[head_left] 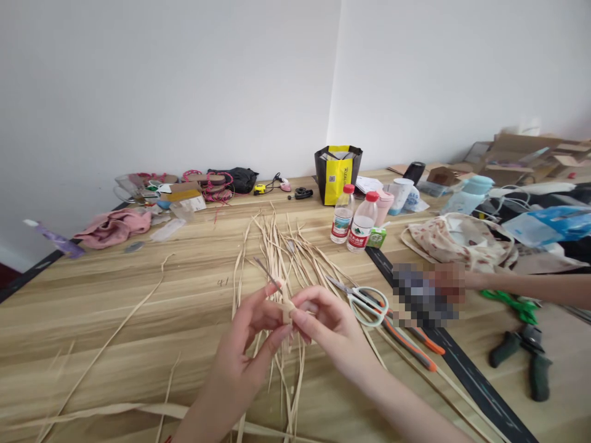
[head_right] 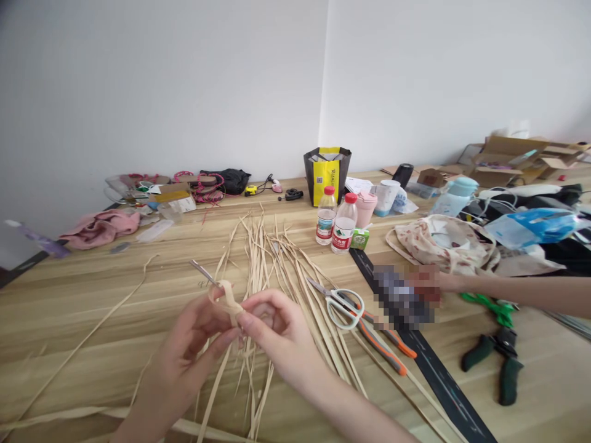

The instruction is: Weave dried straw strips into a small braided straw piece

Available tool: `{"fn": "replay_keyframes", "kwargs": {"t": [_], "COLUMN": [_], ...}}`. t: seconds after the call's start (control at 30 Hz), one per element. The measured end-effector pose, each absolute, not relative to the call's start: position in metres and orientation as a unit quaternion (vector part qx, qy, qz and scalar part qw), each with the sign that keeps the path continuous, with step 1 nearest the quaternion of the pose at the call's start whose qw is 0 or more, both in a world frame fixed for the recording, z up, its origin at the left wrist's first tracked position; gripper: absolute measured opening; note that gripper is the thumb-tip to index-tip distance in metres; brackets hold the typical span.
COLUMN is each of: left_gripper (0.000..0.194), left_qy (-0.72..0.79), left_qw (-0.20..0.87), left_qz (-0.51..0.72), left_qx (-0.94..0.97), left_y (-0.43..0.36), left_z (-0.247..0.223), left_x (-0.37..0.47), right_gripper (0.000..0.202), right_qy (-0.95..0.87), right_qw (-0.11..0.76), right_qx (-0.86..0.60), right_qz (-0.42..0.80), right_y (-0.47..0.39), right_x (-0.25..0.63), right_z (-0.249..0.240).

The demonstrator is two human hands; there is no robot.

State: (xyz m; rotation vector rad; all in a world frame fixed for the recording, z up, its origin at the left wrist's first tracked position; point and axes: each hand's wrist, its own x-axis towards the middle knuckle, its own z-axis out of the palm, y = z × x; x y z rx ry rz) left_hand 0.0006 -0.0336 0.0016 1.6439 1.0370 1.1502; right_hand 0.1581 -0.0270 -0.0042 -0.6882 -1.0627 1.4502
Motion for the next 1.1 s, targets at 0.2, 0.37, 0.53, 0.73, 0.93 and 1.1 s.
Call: {"fn": "replay_keyframes", "kwargs": {"t": [0.2,0.37,0.53,0.73,0.93,1.1], "left_gripper": [0.045,0.046,0.054,0.023,0.024,0.039], "left_qy": [0.422,0.404,0.398,0.403,0.401,0.383], "left_qw": [0.418,0.451,0.449,0.428,0.515,0.578], "left_qz": [0.465,0.485,0.538,0.537,0.479,0.426], "left_qx": [0.657,0.631,0.592,0.606,0.587,0.581], "left_y": [-0.034,-0.034,-0.034,-0.035,-0.032,-0.030], "left_z": [0.005,0.001,0.001,0.012,0.013,0.004], "left_x": [0.002,0.004,0.005,0.003,0.004,0.003], "right_gripper": [0.016,0.016,0.013,0.012,0.015,0.024], "right_qy": [-0.460,-0.474,-0.479,-0.483,-0.472,-0.455], "right_qw": [0.555,0.547,0.552,0.521,0.532,0.555], "right_qx": [-0.323,-0.334,-0.328,-0.292,-0.283,-0.296], "right_qz": [0.613,0.604,0.598,0.640,0.644,0.631], "right_y": [-0.026,-0.027,-0.028,-0.030,-0.031,-0.030], "right_x": [0.159,0.159,0.157,0.155,0.155,0.156], "right_z": [-0.012,-0.011,-0.007,-0.004,-0.002,-0.002]}}
